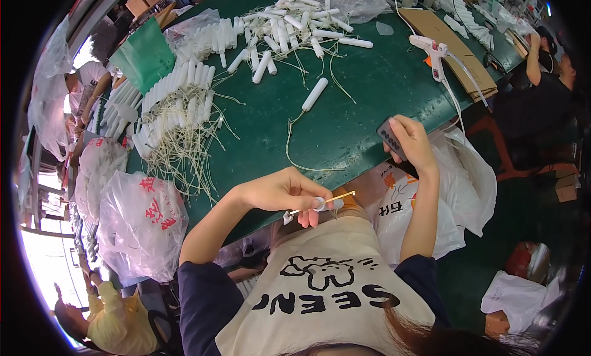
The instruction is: Assemble small electronic components by gluing wires and connectors into plastic tubes.
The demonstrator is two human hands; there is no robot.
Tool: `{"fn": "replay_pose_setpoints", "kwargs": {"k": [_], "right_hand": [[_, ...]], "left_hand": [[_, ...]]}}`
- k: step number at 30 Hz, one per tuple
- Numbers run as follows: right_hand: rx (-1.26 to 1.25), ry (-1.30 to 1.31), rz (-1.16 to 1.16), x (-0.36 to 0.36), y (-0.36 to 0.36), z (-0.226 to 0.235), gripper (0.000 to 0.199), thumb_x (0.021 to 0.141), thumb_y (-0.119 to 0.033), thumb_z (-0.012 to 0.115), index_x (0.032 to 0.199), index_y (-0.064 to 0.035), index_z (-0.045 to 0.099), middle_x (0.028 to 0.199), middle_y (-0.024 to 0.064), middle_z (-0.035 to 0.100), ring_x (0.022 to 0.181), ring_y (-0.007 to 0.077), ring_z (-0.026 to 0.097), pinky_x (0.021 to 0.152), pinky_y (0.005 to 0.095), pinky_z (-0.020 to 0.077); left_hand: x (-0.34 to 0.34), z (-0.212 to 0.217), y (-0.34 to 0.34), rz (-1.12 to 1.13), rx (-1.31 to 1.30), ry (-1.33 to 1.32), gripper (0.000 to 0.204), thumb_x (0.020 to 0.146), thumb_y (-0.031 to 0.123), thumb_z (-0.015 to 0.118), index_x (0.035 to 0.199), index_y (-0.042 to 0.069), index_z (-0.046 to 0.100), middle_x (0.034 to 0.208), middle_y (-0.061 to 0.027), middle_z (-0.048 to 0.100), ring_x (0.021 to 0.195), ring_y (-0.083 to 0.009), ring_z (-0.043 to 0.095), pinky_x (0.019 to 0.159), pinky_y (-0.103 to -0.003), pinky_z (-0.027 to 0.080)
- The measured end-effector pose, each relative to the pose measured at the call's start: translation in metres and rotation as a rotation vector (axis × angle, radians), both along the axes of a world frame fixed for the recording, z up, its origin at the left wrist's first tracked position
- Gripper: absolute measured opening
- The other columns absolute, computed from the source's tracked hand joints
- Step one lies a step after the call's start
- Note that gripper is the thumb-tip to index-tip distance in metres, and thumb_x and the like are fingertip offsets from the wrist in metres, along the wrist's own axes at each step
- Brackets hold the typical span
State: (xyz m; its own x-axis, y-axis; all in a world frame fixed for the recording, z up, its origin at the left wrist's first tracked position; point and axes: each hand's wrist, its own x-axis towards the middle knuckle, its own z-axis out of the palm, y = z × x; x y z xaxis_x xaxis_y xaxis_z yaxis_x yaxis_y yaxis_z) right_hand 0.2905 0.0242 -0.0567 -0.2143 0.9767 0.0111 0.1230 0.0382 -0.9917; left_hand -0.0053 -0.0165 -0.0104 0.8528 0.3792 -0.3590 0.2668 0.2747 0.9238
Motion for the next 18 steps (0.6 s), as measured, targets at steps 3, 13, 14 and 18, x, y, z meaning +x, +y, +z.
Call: {"fn": "replay_pose_setpoints", "kwargs": {"k": [3,13,14,18], "right_hand": [[0.143,-0.187,-0.170,-0.010,0.017,-0.008,0.031,0.098,-0.024,0.043,0.080,-0.0006,0.055,0.060,0.0069,0.059,0.042,0.0101,0.049,0.041,0.0243,0.0389],[-0.106,-0.080,0.078,-0.009,0.008,0.013,0.028,0.094,-0.021,0.048,0.075,-0.0019,0.056,0.055,0.0053,0.057,0.041,0.0094,0.052,0.038,0.0222,0.0396],[-0.186,-0.128,0.222,-0.004,0.003,0.018,0.027,0.093,-0.020,0.049,0.073,-0.0023,0.056,0.054,0.0048,0.057,0.039,0.0087,0.050,0.036,0.0216,0.0385],[-0.184,-0.211,0.296,0.014,-0.014,0.029,0.026,0.091,-0.019,0.051,0.072,-0.0021,0.056,0.052,0.0048,0.056,0.036,0.0081,0.047,0.035,0.0217,0.0360]], "left_hand": [[0.000,-0.002,-0.002,0.003,-0.004,0.006,0.031,0.092,0.017,0.051,0.116,-0.001,0.060,0.077,-0.0088,0.067,0.066,-0.0087,0.063,0.063,-0.022,0.050],[-0.001,-0.004,-0.002,0.010,-0.012,0.013,0.031,0.092,0.018,0.052,0.115,0.000,0.061,0.078,-0.0088,0.067,0.067,-0.0087,0.063,0.063,-0.021,0.049],[-0.002,-0.005,-0.002,0.011,-0.015,0.014,0.031,0.092,0.018,0.052,0.115,0.000,0.061,0.078,-0.0088,0.067,0.067,-0.0087,0.063,0.063,-0.021,0.049],[-0.001,-0.002,-0.001,0.002,-0.005,0.024,0.031,0.092,0.019,0.052,0.115,0.000,0.061,0.077,-0.0086,0.067,0.066,-0.0087,0.063,0.063,-0.021,0.050]]}}
